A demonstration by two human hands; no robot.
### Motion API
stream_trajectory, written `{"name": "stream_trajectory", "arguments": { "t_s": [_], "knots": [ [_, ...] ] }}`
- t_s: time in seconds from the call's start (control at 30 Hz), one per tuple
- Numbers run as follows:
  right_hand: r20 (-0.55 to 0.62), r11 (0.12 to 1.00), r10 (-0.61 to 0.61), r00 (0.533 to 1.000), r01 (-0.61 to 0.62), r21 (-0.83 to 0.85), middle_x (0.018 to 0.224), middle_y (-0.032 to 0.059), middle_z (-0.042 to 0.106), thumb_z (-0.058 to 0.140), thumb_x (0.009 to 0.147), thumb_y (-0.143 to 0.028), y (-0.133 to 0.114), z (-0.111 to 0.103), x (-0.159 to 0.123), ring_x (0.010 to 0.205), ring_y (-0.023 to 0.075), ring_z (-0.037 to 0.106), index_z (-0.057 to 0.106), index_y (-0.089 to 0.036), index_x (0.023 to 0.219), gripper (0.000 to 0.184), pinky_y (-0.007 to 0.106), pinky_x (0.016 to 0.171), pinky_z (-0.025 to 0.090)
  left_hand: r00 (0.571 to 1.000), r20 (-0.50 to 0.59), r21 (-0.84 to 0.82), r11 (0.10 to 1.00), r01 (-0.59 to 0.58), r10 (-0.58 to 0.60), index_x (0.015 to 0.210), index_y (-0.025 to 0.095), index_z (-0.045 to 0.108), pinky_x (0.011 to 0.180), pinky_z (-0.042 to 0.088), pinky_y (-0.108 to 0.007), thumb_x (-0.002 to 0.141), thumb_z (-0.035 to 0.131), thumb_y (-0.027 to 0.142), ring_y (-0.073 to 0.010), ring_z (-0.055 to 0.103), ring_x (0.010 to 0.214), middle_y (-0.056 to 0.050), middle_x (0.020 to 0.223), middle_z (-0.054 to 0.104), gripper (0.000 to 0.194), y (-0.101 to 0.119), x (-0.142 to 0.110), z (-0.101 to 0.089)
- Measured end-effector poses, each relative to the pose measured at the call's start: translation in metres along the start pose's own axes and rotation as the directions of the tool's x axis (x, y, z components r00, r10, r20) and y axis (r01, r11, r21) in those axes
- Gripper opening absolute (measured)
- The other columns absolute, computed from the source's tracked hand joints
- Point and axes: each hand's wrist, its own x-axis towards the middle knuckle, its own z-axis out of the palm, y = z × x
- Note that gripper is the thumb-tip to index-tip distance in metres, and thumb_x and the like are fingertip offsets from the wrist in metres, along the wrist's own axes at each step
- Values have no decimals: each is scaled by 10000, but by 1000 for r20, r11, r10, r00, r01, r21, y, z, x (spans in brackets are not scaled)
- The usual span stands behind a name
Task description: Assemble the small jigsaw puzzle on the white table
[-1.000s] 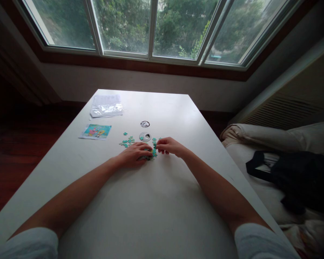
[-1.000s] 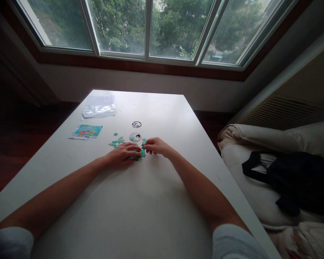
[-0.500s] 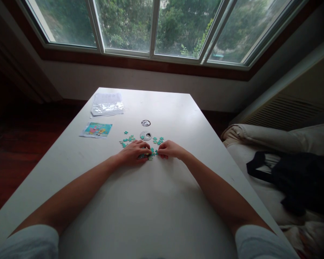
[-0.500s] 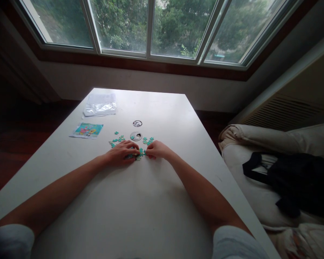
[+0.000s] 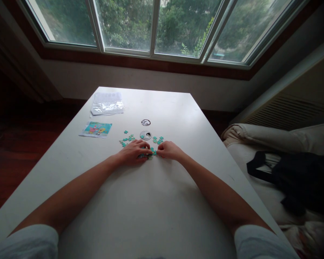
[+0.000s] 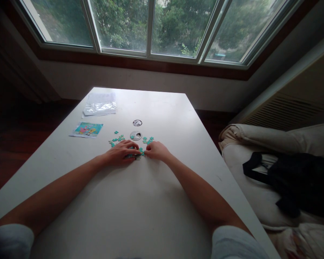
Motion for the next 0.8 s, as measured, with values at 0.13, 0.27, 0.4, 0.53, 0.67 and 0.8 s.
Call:
{"name": "stream_trajectory", "arguments": {
  "t_s": [0.13, 0.27, 0.4, 0.53, 0.67, 0.8],
  "knots": [
    [-39, 997, -23, 999, 20, -77, 645, 7, 692, 624, 817, -313, -1, 0, 0, 669, 136, 593, 706, -187, 671, 210, 235, 584, 343, 1000, 0, 5, 1000, -6, 6, 1323, 384, 642, 1012, 406, -404, 942, 620, 360, -249, 546, 1196, -48, 1287, 621, 382, 0, -1, 0],
    [-32, 998, -49, 998, 48, -32, 651, -6, 683, 643, 839, -330, 4, -3, 2, 672, 127, 586, 687, -191, 707, 197, 224, 596, 339, 1000, 8, 4, 1000, -3, 3, 1330, 397, 637, 1018, 407, -408, 942, 622, 354, -251, 541, 1199, -41, 1288, 619, 391, -2, -1, 1],
    [-29, 995, -101, 995, 100, -26, 740, -8, 691, 689, 823, -343, 9, -4, 4, 694, 120, 580, 694, -198, 799, 147, 213, 593, 329, 1000, 9, 2, 1000, 2, -2, 1327, 404, 641, 1026, 404, -411, 942, 622, 357, -254, 540, 1199, -41, 1287, 620, 389, -2, -1, 0],
    [-66, 993, -105, 992, 101, -69, 753, -4, 675, 692, 827, -364, 8, -2, 3, 693, 121, 561, 691, -199, 806, 166, 220, 600, 315, 1000, 8, -8, 1000, 8, -8, 1321, 414, 646, 1025, 406, -404, 941, 624, 360, -250, 542, 1200, -35, 1281, 620, 384, -1, -1, -1],
    [-82, 991, -112, 990, 105, -83, 747, 0, 673, 675, 842, -373, 6, 2, 3, 697, 127, 553, 690, -199, 796, 180, 230, 606, 304, 1000, 6, -8, 1000, 14, -14, 1320, 415, 648, 1027, 406, -407, 942, 620, 362, -252, 540, 1199, -37, 1280, 623, 383, 0, -1, -1],
    [-71, 986, -131, 989, 123, -109, 754, 4, 682, 662, 863, -377, 5, 3, 3, 693, 129, 548, 692, -202, 799, 189, 237, 599, 291, 1000, 9, -8, 1000, 13, -13, 1330, 412, 643, 1025, 403, -412, 943, 615, 370, -254, 540, 1198, -42, 1286, 623, 390, -1, -1, 0]
  ]
}}
